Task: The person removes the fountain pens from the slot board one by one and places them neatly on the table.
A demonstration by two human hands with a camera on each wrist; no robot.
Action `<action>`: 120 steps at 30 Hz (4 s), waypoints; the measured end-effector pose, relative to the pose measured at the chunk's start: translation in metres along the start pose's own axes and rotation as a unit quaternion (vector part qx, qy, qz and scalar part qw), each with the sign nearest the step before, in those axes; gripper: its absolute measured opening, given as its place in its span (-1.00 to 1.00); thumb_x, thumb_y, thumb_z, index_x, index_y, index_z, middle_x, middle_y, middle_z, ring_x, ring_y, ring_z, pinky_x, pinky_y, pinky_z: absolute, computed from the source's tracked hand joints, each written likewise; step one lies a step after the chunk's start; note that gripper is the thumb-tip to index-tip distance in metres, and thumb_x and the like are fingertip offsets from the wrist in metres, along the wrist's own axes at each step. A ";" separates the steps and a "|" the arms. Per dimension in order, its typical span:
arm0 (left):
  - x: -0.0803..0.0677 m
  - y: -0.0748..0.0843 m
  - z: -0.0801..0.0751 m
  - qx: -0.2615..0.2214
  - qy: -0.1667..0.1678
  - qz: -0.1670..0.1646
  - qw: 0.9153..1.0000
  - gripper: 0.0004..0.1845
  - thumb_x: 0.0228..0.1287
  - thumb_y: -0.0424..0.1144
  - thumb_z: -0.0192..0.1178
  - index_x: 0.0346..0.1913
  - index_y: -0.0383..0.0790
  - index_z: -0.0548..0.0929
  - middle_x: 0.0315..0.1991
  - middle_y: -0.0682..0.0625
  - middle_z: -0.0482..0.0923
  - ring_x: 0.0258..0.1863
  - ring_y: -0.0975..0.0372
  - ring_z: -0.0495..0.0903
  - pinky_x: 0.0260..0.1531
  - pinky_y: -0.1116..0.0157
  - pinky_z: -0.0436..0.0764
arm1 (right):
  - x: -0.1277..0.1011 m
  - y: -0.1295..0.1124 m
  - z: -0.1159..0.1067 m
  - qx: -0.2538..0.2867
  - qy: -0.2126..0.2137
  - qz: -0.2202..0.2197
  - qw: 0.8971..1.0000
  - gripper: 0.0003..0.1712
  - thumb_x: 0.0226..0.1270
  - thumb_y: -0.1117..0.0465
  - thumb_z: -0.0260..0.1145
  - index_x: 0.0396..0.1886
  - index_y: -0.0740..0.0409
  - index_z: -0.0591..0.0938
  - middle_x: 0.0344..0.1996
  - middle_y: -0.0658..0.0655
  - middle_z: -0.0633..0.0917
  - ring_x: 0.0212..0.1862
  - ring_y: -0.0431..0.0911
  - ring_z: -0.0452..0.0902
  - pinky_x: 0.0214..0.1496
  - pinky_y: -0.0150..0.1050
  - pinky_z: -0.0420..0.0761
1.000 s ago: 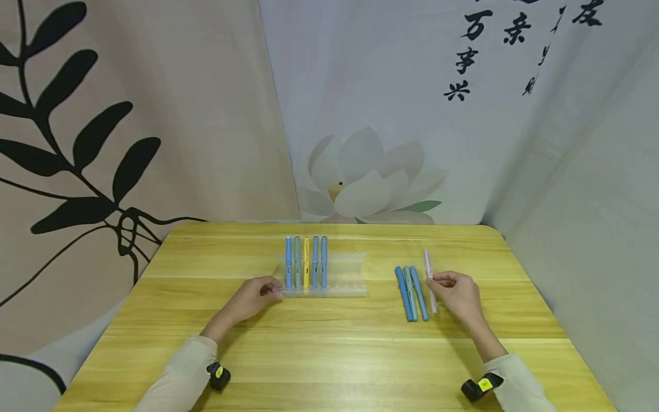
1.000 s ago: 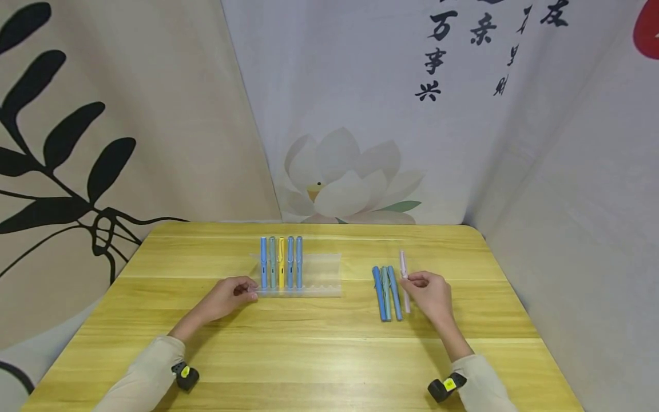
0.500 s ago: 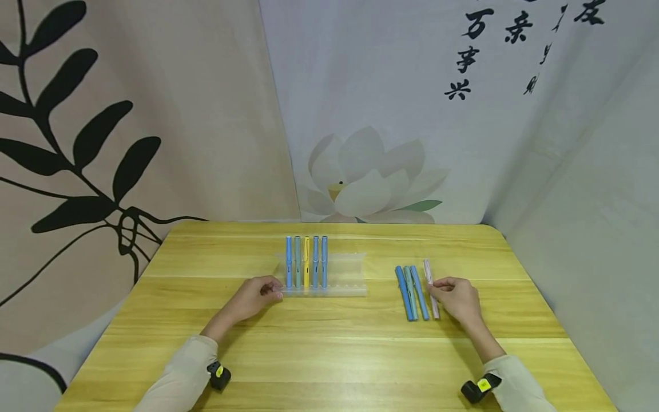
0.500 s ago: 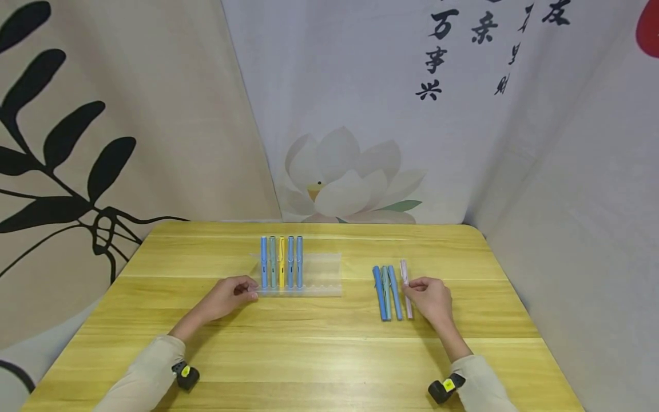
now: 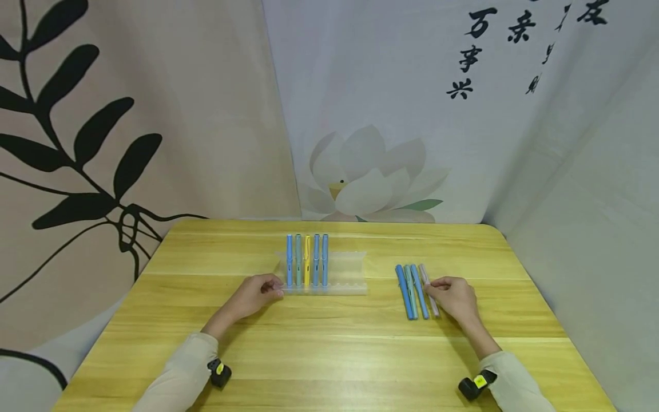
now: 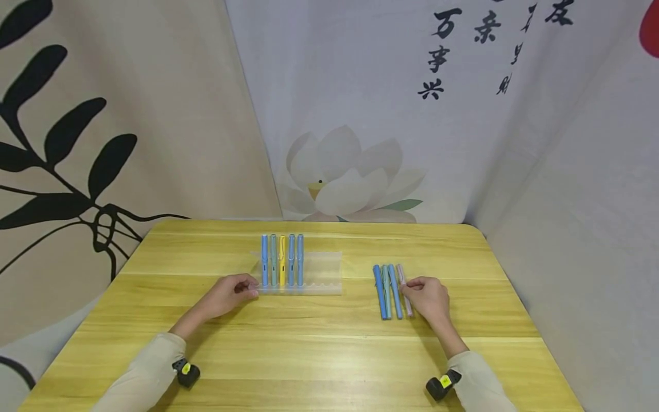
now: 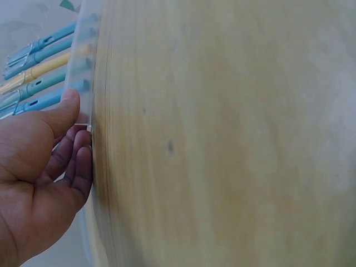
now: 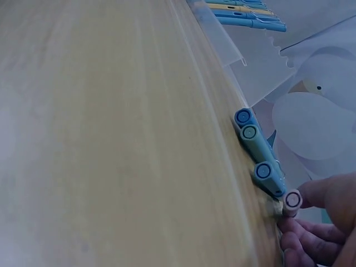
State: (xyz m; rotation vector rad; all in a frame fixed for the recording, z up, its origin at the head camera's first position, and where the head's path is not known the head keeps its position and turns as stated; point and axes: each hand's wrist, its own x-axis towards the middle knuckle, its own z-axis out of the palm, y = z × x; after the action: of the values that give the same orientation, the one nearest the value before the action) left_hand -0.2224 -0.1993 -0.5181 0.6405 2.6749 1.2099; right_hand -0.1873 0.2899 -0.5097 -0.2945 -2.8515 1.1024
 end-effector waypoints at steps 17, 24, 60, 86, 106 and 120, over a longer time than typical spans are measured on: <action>0.000 0.002 -0.001 0.009 0.003 0.011 1.000 -0.84 0.31 -0.18 0.23 -0.14 -0.16 0.63 -0.33 0.10 0.58 -0.34 0.26 0.52 -0.33 0.35 0.55 | -0.002 -0.004 -0.003 -0.015 0.003 -0.003 1.000 -0.61 0.20 -0.07 0.38 -0.23 0.17 0.73 -0.40 0.08 0.74 -0.37 -0.10 0.62 -0.36 -0.20 0.51; -0.001 0.001 0.000 0.009 0.003 0.007 1.000 -0.83 0.30 -0.17 0.23 -0.12 -0.14 0.64 -0.32 0.11 0.58 -0.34 0.27 0.52 -0.32 0.35 0.55 | -0.003 -0.014 -0.009 0.018 0.002 -0.019 1.000 -0.62 0.23 -0.07 0.36 -0.16 0.13 0.71 -0.33 0.09 0.74 -0.30 -0.08 0.63 -0.32 -0.21 0.56; -0.001 -0.003 0.001 0.005 0.008 0.003 1.000 -0.84 0.30 -0.18 0.24 -0.12 -0.12 0.64 -0.30 0.12 0.59 -0.34 0.30 0.54 -0.32 0.36 0.56 | -0.004 -0.114 0.042 0.177 -0.051 -0.191 0.964 -0.57 0.19 -0.16 0.36 -0.05 -0.03 0.69 -0.20 -0.02 0.73 -0.18 -0.11 0.64 -0.16 -0.24 0.63; -0.001 -0.001 0.000 0.005 0.005 0.009 1.000 -0.85 0.30 -0.20 0.23 -0.12 -0.14 0.63 -0.31 0.12 0.59 -0.33 0.28 0.53 -0.29 0.35 0.56 | 0.006 -0.145 0.116 0.214 -0.105 -0.194 0.952 -0.64 0.25 0.08 0.38 -0.02 0.16 0.68 -0.20 -0.05 0.73 -0.19 -0.16 0.65 -0.17 -0.23 0.64; 0.001 -0.001 0.002 0.013 0.007 0.002 1.000 -0.86 0.30 -0.20 0.24 -0.13 -0.13 0.63 -0.31 0.14 0.58 -0.31 0.29 0.53 -0.26 0.35 0.56 | 0.019 -0.161 0.144 0.208 -0.094 -0.178 0.957 -0.66 0.22 -0.01 0.39 -0.11 0.10 0.71 -0.24 0.00 0.74 -0.22 -0.20 0.67 -0.23 -0.33 0.64; 0.001 0.000 0.002 0.013 0.007 0.001 1.000 -0.84 0.30 -0.20 0.23 -0.11 -0.15 0.63 -0.30 0.12 0.59 -0.30 0.28 0.54 -0.26 0.34 0.56 | 0.016 -0.168 0.142 0.191 -0.080 -0.178 0.962 -0.74 0.24 0.04 0.38 -0.18 0.10 0.73 -0.32 -0.02 0.75 -0.28 -0.20 0.66 -0.26 -0.29 0.64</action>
State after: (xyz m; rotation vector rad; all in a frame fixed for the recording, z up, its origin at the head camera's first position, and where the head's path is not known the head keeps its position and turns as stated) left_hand -0.2230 -0.1973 -0.5195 0.6426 2.7053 1.1866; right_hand -0.2476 0.0772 -0.5019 0.3305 -2.5825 1.6039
